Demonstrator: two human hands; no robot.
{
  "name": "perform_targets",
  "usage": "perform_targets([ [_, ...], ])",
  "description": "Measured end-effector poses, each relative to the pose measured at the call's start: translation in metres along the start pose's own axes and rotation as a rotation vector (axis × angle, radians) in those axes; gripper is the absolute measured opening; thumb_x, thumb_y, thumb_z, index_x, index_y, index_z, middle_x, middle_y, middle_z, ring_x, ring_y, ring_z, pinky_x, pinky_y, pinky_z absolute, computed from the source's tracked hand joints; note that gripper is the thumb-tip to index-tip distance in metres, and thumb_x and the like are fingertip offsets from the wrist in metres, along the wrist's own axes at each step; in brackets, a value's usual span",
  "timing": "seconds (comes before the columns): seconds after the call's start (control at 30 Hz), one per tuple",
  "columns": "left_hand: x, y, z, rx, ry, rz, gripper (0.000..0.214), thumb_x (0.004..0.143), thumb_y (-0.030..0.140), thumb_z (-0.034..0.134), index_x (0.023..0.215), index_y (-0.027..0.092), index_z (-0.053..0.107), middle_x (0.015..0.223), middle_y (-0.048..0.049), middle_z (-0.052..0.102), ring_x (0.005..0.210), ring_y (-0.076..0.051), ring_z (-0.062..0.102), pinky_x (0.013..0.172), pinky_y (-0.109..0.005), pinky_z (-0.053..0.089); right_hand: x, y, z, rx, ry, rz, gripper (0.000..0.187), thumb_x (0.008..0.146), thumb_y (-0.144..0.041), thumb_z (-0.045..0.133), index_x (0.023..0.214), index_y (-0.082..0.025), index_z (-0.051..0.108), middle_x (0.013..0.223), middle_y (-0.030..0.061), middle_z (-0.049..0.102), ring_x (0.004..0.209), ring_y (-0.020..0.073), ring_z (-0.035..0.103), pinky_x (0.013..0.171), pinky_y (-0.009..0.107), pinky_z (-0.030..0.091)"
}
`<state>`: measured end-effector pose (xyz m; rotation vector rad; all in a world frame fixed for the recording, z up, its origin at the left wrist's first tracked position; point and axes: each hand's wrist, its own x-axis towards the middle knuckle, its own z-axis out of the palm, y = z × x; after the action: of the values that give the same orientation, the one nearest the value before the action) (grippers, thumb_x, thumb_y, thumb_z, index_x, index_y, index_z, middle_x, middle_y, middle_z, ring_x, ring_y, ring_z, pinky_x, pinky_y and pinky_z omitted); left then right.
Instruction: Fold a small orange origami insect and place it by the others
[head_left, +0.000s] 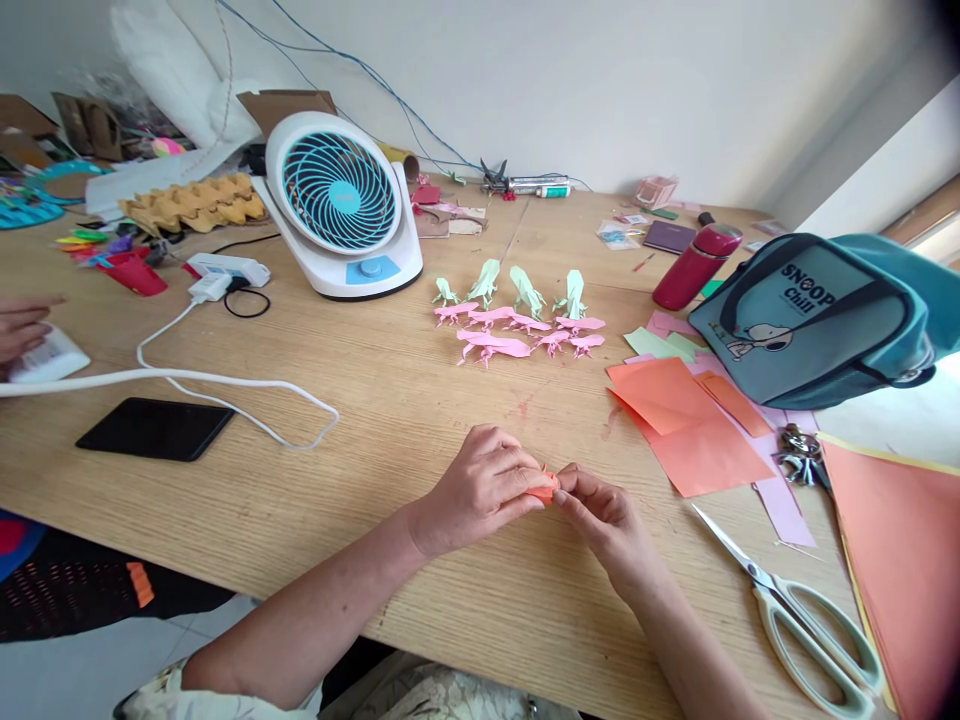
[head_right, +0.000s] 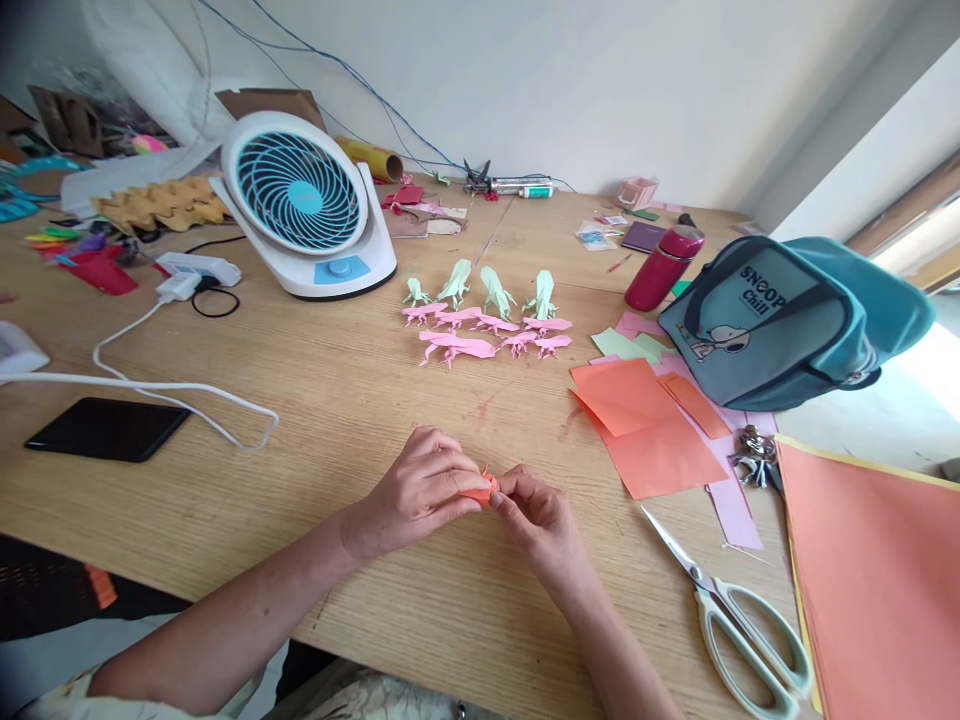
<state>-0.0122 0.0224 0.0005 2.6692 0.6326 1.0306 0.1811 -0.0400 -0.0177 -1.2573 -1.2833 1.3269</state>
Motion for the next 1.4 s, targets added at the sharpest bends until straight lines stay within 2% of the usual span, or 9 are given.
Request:
perform_targets([
  [0.13,-0.0013,0.0000,0.0009,0.045,0.004,0.037,0.016,0.094,0.026,0.062,0.108,0.020,0.068,0.095,-0.0016,0.073,0.091,-0.017,0.054,0.090,-0.036,0.039,0.0013,-0.0029,0.0006,0.022,0.002,0.031,0.036,0.083,-0.056,0.067,0.080,-0.021,0.071,0.079,0.0032,0.062,0.079,0.0190,0.055,0.075,0.030,0.043],
  [0.33,-0.0024,-0.0004,0.0016,0.094,0.022,0.096,0.019,0.091,0.021,0.065,0.111,0.021,0.066,0.099,-0.0007,0.073,0.096,-0.017,0.055,0.093,-0.037,0.038,0.0031,-0.0062,-0.0009,0.054,-0.040,0.067,0.031,0.080,-0.052,0.072,0.082,-0.021,0.072,0.082,0.0034,0.063,0.082,0.0193,0.058,0.078,0.031,0.045],
  [0.6,0.0003,0.0029,-0.0007,0.155,0.079,0.131,0.010,0.092,0.021,0.064,0.102,0.021,0.067,0.094,0.0015,0.075,0.089,-0.014,0.057,0.090,-0.035,0.038,0.0036,-0.0033,0.0039,0.004,0.041,0.060,0.037,0.076,-0.057,0.073,0.076,-0.020,0.068,0.080,0.0048,0.063,0.079,0.0199,0.057,0.074,0.032,0.046],
  [0.73,0.0002,0.0041,-0.0032,0.142,0.083,0.145,0.012,0.092,0.021,0.065,0.104,0.021,0.066,0.096,0.0021,0.075,0.087,-0.014,0.058,0.091,-0.035,0.038,0.0032,-0.0044,0.0038,0.079,-0.003,0.050,0.037,0.076,-0.057,0.073,0.077,-0.020,0.068,0.081,0.0041,0.062,0.082,0.0201,0.057,0.078,0.032,0.046],
  [0.87,-0.0010,0.0021,-0.0020,0.134,0.057,0.117,0.014,0.092,0.022,0.065,0.106,0.022,0.067,0.096,0.0023,0.075,0.089,-0.014,0.058,0.093,-0.036,0.037,0.0024,-0.0049,0.0036,0.046,0.006,0.035,0.037,0.078,-0.057,0.070,0.074,-0.020,0.068,0.079,0.0038,0.061,0.079,0.0192,0.056,0.076,0.031,0.045],
  [1.0,-0.0009,0.0005,0.0001,0.116,0.045,0.070,0.011,0.091,0.026,0.066,0.101,0.023,0.069,0.097,0.0015,0.074,0.091,-0.016,0.056,0.094,-0.037,0.036,0.0022,-0.0044,0.0037,0.039,0.029,0.029,0.037,0.080,-0.056,0.070,0.075,-0.019,0.067,0.076,0.0033,0.060,0.076,0.0181,0.054,0.073,0.030,0.044],
  [1.17,-0.0008,0.0020,0.0001,0.105,0.018,0.039,0.010,0.092,0.027,0.064,0.100,0.021,0.067,0.095,-0.0005,0.073,0.089,-0.017,0.055,0.091,-0.038,0.036,0.0031,-0.0016,0.0035,0.066,0.014,0.026,0.034,0.079,-0.053,0.072,0.076,-0.019,0.070,0.080,0.0039,0.061,0.080,0.0190,0.056,0.075,0.031,0.045],
  [1.4,-0.0026,0.0020,0.0051,0.181,-0.021,0.034,0.009,0.095,0.027,0.060,0.097,0.020,0.064,0.095,-0.0007,0.071,0.091,-0.018,0.055,0.093,-0.039,0.035,0.0023,0.0030,0.0071,-0.049,0.122,-0.007,0.032,0.083,-0.051,0.068,0.076,-0.019,0.068,0.078,0.0040,0.060,0.076,0.0188,0.055,0.071,0.031,0.043],
])
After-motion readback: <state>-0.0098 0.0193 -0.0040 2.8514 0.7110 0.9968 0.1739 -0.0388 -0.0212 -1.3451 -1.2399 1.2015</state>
